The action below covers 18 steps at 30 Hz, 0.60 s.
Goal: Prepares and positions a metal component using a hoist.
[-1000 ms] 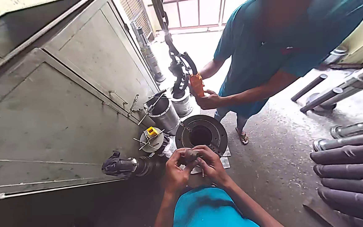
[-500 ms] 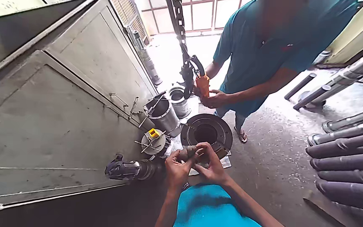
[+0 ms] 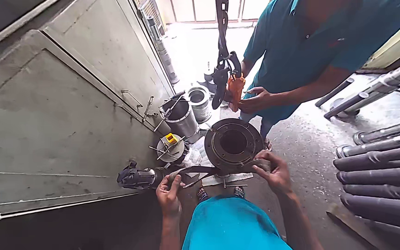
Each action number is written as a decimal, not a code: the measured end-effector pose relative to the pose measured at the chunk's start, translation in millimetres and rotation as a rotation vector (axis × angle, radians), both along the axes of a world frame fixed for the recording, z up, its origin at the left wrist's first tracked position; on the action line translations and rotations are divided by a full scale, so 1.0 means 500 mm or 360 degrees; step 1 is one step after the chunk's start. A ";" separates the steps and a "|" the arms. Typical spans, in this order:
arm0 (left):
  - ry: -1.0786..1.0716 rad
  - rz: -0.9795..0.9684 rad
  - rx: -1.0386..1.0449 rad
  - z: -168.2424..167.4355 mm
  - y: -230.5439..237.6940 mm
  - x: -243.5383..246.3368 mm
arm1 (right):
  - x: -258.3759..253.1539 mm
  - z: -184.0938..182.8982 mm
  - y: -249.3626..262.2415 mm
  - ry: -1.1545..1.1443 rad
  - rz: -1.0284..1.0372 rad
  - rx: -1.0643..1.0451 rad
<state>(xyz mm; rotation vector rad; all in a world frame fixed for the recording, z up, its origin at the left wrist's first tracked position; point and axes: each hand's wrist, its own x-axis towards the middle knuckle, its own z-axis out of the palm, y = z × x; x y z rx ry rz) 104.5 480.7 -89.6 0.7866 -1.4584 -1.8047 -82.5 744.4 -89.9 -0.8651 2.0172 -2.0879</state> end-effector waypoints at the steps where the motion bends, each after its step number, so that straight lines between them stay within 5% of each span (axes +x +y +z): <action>1: 0.0028 0.0011 0.0021 -0.005 0.003 0.010 | -0.005 0.000 0.020 -0.0012 0.0092 -0.0034; 4: 0.0161 -0.0176 -0.0108 -0.010 0.017 0.015 | -0.007 0.021 0.029 0.0105 0.0637 -0.0008; 7: 0.0200 -0.0717 -0.0473 0.021 0.036 -0.010 | 0.028 0.046 -0.057 0.0275 0.1098 -0.0021; 10: 0.0103 -0.1190 -0.0798 0.069 0.068 -0.051 | 0.030 0.085 -0.126 0.0492 0.1087 0.0085; 13: -0.0022 -0.1358 -0.0750 0.085 0.055 -0.051 | 0.017 0.116 -0.146 0.0686 0.0975 0.0390; 18: -0.0405 -0.1134 -0.0941 0.115 0.079 -0.056 | 0.010 0.131 -0.135 0.0493 0.1054 0.0583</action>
